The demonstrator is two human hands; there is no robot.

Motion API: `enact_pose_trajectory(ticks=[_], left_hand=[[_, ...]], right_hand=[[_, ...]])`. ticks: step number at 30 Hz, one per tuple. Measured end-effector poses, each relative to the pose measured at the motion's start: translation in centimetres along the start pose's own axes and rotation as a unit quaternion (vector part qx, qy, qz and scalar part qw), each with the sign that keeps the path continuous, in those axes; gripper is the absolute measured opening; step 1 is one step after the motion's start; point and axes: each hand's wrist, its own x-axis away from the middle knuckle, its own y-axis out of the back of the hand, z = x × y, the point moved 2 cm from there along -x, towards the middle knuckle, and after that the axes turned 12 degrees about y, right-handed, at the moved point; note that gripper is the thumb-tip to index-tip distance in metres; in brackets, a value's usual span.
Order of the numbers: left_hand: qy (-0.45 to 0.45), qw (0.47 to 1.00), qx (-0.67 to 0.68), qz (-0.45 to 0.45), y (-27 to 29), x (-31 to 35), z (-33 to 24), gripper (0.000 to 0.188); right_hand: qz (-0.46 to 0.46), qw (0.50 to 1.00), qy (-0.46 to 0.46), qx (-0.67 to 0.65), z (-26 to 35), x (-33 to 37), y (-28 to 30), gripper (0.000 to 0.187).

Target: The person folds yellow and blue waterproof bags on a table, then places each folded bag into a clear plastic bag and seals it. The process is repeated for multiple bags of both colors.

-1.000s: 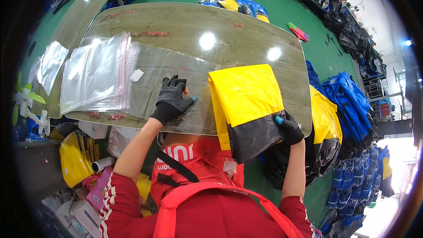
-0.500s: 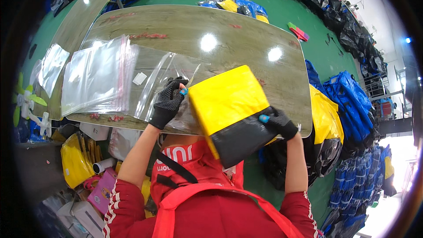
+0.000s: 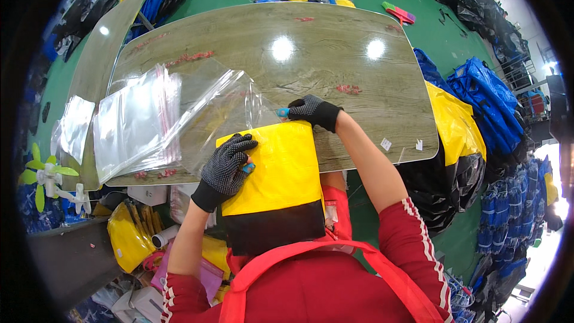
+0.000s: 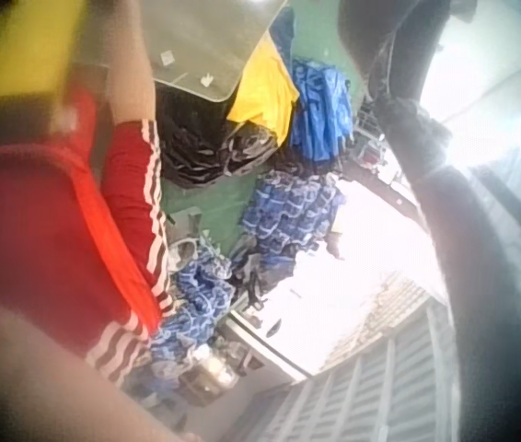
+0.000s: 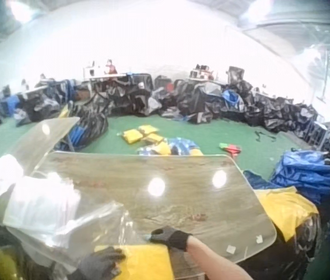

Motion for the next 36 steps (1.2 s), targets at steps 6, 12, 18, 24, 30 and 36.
enact_pose_trajectory(ticks=[6,12,18,24,30,36], left_hand=[[-0.018,0.999,-0.043,-0.008,-0.2,0.7,-1.1,0.012],[0.008,0.999,-0.034,-0.02,-1.0,1.5,-0.7,0.014],[0.088,0.977,0.113,-0.158,-2.2,2.8,1.7,0.031],[0.404,0.754,0.473,-0.21,-2.4,3.7,6.4,0.047],[0.412,0.757,0.474,-0.18,-2.1,3.5,7.0,0.054],[0.374,0.849,0.348,-0.133,-2.9,3.1,6.2,0.059]], right_hand=[[0.1,0.982,0.043,-0.152,-0.7,-1.1,-0.1,0.037],[-0.026,0.987,0.009,-0.158,-0.4,4.8,1.0,0.046],[-0.055,0.977,0.016,-0.207,-1.9,7.9,-1.9,0.045],[-0.202,0.967,0.119,-0.096,-2.9,6.7,-3.7,0.033],[-0.229,0.953,0.117,-0.161,-2.7,7.1,-3.8,0.03],[-0.162,0.969,0.149,-0.115,-2.5,7.2,-2.9,0.034]])
